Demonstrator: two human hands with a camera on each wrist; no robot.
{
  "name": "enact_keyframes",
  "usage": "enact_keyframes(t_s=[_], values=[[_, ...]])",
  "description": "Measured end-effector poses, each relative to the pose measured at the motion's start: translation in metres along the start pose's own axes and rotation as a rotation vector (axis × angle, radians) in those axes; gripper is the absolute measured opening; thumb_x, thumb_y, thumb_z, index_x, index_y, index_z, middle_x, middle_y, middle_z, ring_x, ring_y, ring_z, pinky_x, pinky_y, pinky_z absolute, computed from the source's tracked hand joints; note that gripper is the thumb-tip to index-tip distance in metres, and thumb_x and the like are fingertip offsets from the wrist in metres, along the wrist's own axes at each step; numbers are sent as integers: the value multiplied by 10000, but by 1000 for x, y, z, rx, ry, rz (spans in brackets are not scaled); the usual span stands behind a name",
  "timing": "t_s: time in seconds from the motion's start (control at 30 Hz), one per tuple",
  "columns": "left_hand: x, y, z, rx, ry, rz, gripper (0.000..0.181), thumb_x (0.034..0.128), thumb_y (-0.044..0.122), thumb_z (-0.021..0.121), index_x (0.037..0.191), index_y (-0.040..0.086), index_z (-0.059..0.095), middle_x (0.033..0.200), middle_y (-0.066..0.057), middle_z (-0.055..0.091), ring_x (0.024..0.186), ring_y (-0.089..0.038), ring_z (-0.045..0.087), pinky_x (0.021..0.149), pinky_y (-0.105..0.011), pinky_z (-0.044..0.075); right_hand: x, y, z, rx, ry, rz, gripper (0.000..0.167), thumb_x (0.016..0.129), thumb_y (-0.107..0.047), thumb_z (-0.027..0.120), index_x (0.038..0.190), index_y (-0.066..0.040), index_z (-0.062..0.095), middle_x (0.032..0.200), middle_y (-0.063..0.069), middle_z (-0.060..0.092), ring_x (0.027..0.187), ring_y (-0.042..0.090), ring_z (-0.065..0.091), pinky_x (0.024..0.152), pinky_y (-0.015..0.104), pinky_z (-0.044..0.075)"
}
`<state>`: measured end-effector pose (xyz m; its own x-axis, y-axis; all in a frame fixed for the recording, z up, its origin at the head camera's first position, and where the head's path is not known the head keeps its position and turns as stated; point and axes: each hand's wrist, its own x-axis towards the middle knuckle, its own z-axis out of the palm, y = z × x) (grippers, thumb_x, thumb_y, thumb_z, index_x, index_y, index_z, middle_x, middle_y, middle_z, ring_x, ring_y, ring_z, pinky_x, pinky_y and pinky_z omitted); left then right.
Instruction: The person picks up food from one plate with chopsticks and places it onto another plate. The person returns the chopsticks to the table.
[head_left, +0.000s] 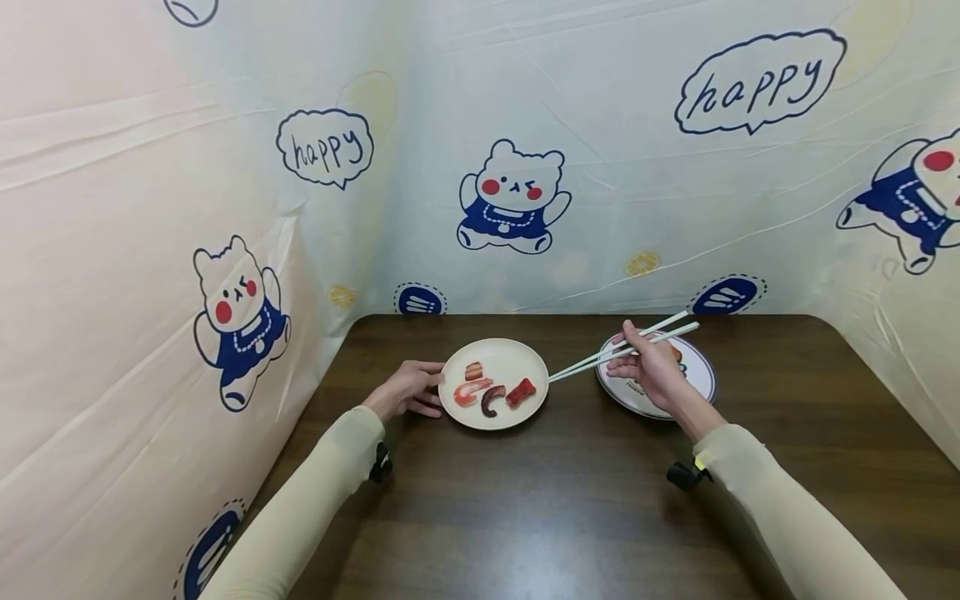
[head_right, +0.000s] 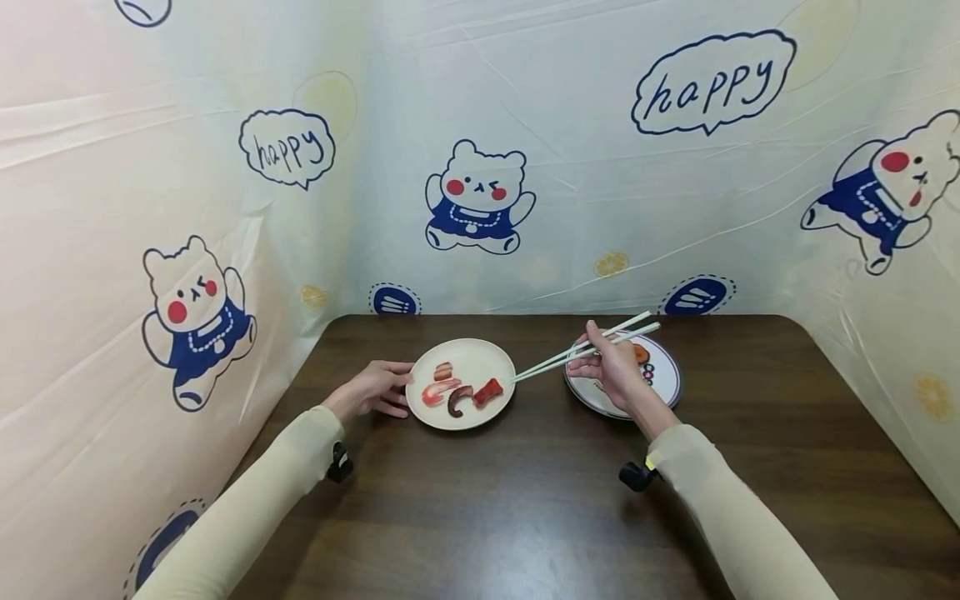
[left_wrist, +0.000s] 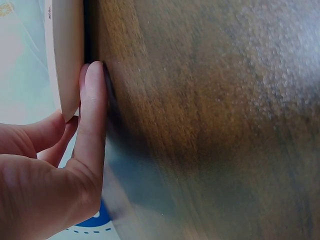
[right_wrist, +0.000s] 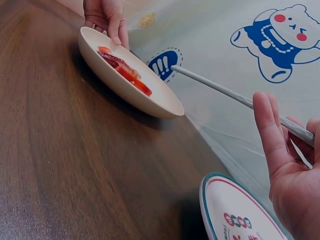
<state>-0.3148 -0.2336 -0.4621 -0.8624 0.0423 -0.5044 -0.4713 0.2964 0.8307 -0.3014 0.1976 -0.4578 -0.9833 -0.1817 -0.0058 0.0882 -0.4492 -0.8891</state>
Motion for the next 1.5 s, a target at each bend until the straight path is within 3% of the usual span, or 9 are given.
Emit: enact_keyframes(t_s=[0.47, 0.7, 1.03, 1.5], values=[[-2, -3, 0, -5, 3, -6, 474, 1106, 119, 554, 1577, 101, 502, 1356, -216, 577, 779, -248, 700, 734, -465, 666, -8, -1, -11, 12, 32, -6, 390, 1125, -309, 512, 916, -34, 691, 715, 137, 711, 607, 194, 734, 627, 316, 653], [-1, -2, -1, -12, -1, -7, 475, 1106, 122, 555, 1578, 103, 501, 1347, -215, 582, 776, -244, 699, 739, -464, 665, -14, -8, -19, 9, 17, -5, 374, 1127, -314, 498, 968, -20, 666, 733, 161, 728, 680, 238, 766, 652, 335, 658], [-1, -2, 0, -6, -1, -3, 470, 1110, 121, 545, 1577, 102, 501, 1357, -217, 578, 788, -251, 704, 738, -470, 666, -23, -21, -34, 52, 65, -43, 367, 1115, -284, 531, 939, -3, 689, 780, 155, 724, 667, 204, 750, 670, 327, 657], [1, 1, 0, 9, 9, -5, 476, 1107, 125, 549, 1580, 114, 501, 1371, -217, 570, 807, -265, 710, 737, -468, 665, -39, -35, -68, 112, 63, -60, 356, 1115, -272, 518, 970, -2, 701, 890, 154, 753, 699, 223, 759, 701, 347, 658]])
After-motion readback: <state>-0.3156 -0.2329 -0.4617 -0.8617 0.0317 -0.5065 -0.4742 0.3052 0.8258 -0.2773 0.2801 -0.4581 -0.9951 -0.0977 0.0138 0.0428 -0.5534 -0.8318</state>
